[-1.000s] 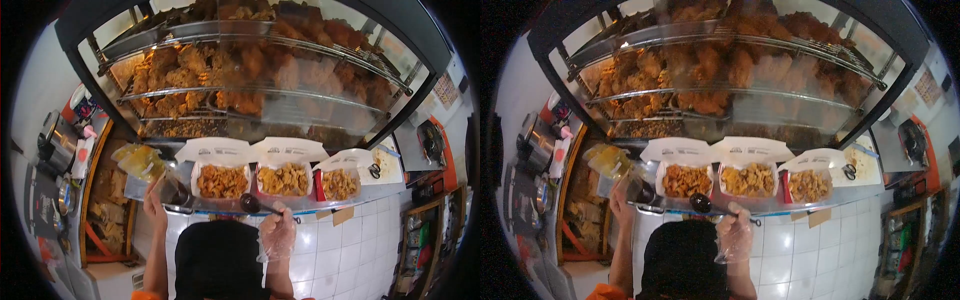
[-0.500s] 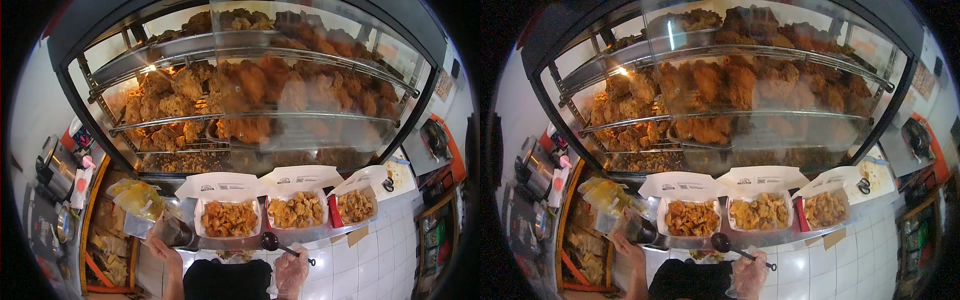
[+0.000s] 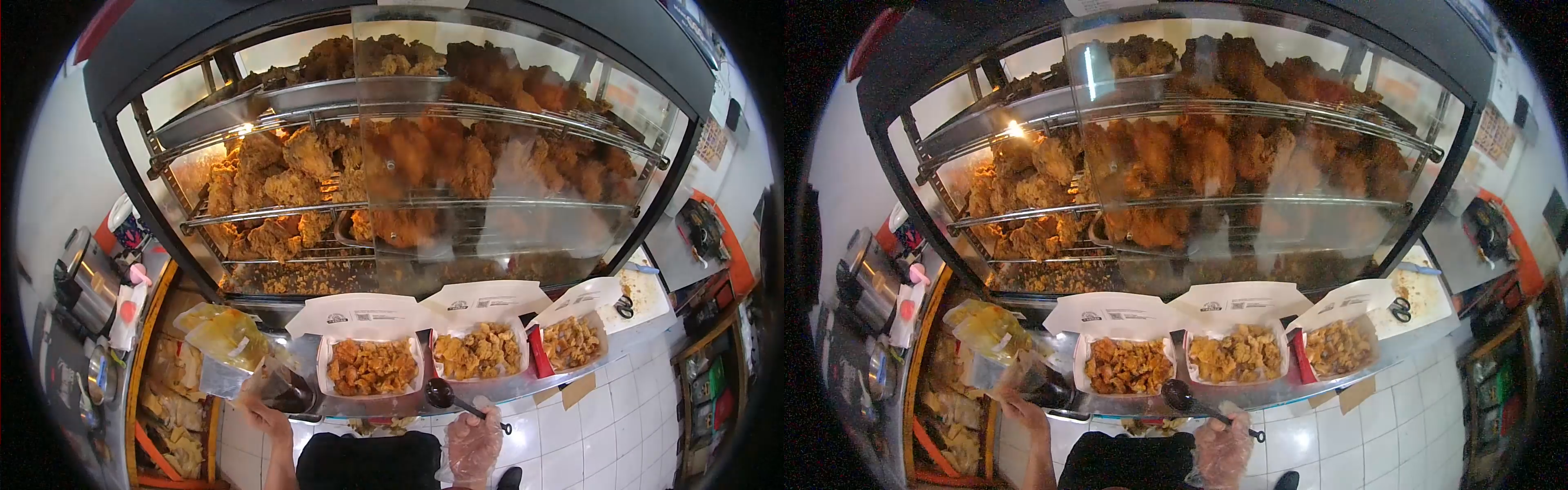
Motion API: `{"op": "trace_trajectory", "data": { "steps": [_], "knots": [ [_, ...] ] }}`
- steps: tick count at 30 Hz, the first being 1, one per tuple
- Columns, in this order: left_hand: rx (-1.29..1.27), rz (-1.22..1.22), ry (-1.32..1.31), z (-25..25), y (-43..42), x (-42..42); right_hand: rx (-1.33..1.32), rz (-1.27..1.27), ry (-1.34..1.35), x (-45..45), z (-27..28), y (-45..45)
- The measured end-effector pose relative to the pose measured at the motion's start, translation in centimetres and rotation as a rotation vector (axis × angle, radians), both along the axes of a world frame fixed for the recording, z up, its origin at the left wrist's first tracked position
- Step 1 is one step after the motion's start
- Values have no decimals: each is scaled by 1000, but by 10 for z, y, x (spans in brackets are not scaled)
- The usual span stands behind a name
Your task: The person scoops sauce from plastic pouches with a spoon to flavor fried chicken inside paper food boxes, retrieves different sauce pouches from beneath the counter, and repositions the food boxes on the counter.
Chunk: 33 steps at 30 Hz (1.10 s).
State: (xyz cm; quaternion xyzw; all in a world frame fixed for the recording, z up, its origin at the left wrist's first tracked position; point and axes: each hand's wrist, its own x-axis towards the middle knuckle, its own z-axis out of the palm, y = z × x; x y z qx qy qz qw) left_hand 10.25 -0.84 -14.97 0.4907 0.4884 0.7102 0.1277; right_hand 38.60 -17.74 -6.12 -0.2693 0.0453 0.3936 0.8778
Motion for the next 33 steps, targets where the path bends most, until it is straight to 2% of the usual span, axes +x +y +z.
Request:
{"op": "trace_trajectory", "data": {
  "steps": [3, 8, 12, 15, 16, 18, 20, 21, 23, 24, 26, 28, 30, 33],
  "knots": [
    [-84, -70, 4, 33, -10, -2, 33, -3, -20, 0, -6, -2],
    [-28, -50, -60, 63, -20, -7, 15, 22, -35, 1, -8, -7],
    [-110, -37, -35, 105, -39, -26, -7, -22, -71, 3, 28, -9],
    [-144, -173, -96, 135, -43, -26, -41, -28, -152, 11, 58, -9],
    [-181, -215, -10, 150, -45, -23, -101, -29, -175, 10, 60, -12],
    [-273, -291, 196, 194, -54, -13, -120, -35, -280, 5, 107, -8],
    [-172, -378, 261, 217, -53, 8, -98, 14, -365, 17, 119, -6],
    [-159, -409, 261, 224, -55, 17, -122, -16, -375, 22, 118, -3],
    [-216, -450, 260, 209, -39, 32, -186, -80, -398, 35, 115, 3],
    [-302, -460, 280, 213, -40, 35, -186, -87, -441, 33, 126, 1],
    [-133, -511, 253, 246, -48, 68, -282, -124, -503, 42, 141, 7],
    [-39, -522, 327, 242, -35, 84, -334, -46, -653, 49, 156, 0],
    [-136, -580, 385, 244, -27, 96, -280, -58, -531, 57, 145, 5],
    [-115, -670, 472, 248, -17, 118, -252, -31, -528, 70, 137, 4]
  ]
}}
